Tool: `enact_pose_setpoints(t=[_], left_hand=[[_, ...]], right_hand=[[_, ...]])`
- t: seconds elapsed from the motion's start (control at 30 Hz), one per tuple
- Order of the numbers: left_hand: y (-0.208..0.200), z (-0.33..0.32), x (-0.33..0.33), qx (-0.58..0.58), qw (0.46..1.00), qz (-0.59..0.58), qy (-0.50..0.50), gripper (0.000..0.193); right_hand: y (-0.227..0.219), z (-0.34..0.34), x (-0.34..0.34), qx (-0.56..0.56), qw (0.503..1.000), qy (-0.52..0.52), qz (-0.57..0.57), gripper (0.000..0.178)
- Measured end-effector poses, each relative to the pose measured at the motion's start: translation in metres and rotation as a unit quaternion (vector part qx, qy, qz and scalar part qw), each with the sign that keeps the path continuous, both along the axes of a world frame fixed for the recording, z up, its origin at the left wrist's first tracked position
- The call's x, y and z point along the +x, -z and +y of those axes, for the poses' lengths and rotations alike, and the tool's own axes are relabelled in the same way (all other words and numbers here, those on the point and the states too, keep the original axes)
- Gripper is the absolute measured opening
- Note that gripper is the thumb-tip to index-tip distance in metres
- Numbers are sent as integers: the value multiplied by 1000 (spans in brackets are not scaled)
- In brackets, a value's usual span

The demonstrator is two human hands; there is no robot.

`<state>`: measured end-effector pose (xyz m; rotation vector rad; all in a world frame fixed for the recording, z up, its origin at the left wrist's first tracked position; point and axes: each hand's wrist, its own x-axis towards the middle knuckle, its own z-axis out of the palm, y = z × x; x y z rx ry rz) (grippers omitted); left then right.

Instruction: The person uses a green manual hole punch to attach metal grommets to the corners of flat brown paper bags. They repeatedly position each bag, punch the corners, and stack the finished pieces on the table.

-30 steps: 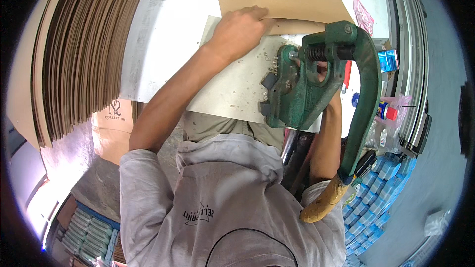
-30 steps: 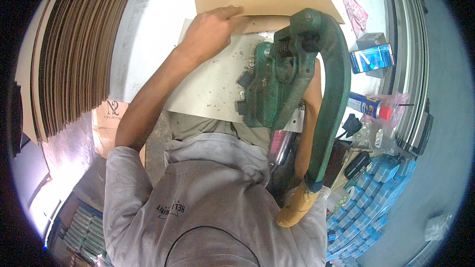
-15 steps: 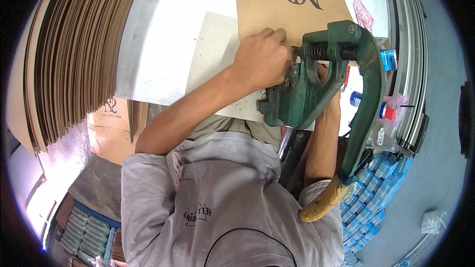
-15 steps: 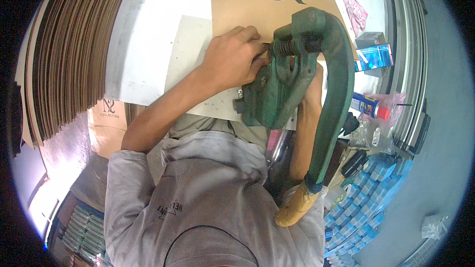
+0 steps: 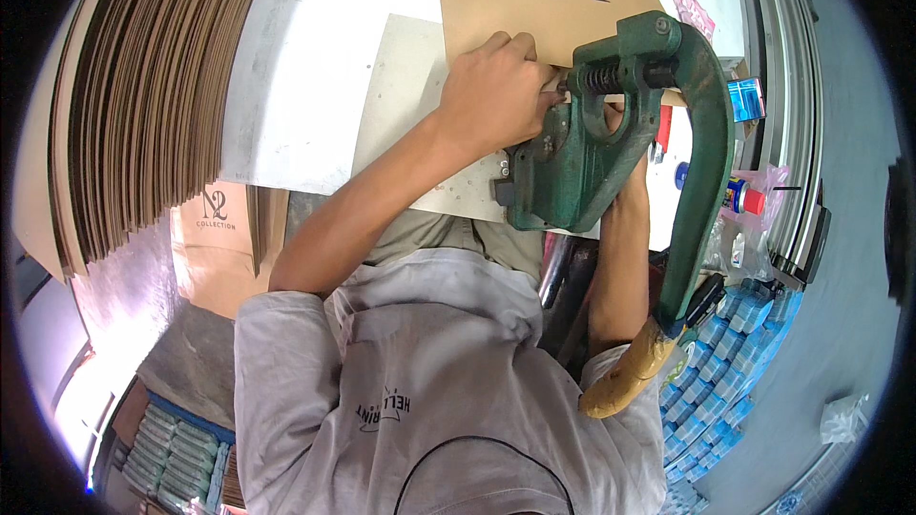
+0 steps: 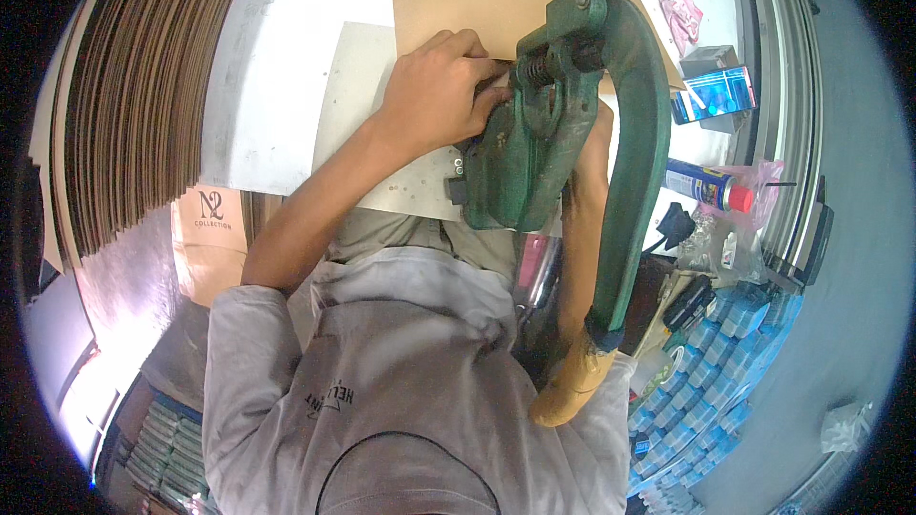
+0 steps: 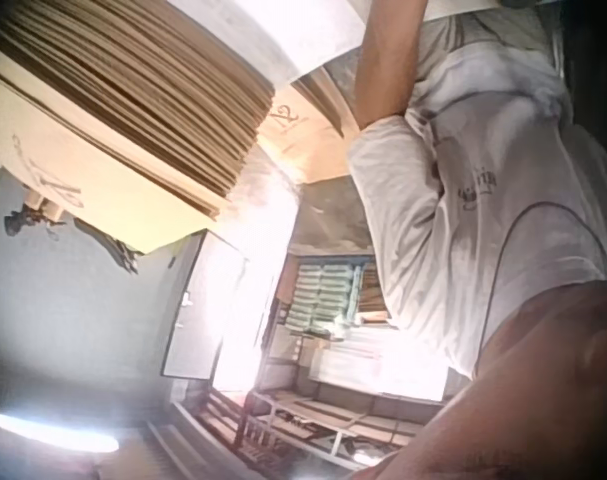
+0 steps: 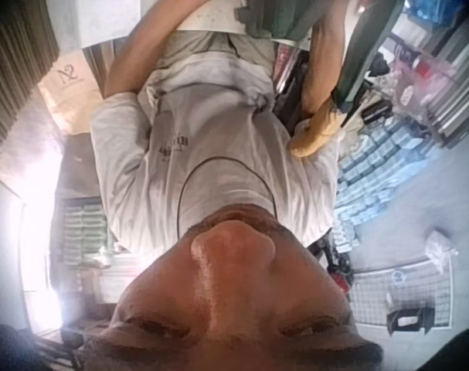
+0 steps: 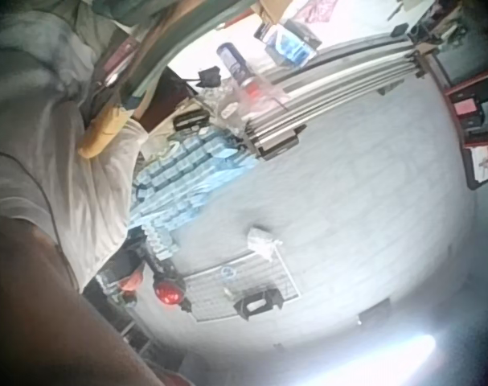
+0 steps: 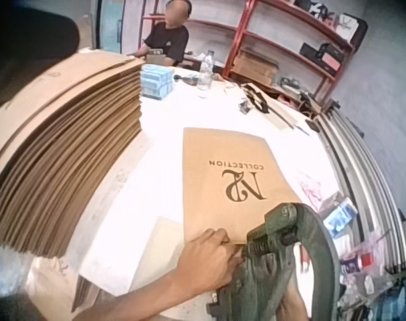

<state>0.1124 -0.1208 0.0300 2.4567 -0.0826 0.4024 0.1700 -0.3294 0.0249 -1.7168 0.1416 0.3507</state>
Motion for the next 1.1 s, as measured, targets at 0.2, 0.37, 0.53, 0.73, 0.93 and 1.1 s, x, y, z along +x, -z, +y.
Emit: enact_pose_setpoints(t=[0.2, 0.37, 0.53, 0.73, 0.93, 1.1], left_hand=[[-4, -1, 0, 24, 1000, 19, 6, 22], [-7, -6, 2, 50, 998, 33, 13, 24], [-6, 0, 2, 52, 998, 21, -16, 23], [-6, -4, -2, 38, 999, 10, -9, 22], [-4, -3, -3, 60, 998, 22, 16, 21], [21, 28, 22, 143, 988, -20, 50, 19]], right_hand=[[8, -1, 9, -31, 999, -15, -28, 20], [28, -27, 22, -81, 991, -80, -74, 25], [-106, -15, -8, -229, 961, -111, -109, 31], [-140, -23, -114, -391, 708, -342, -479, 39], [-157, -19, -124, -398, 670, -418, -467, 35], [-148, -46, -66, -248, 849, -39, -465, 33]])
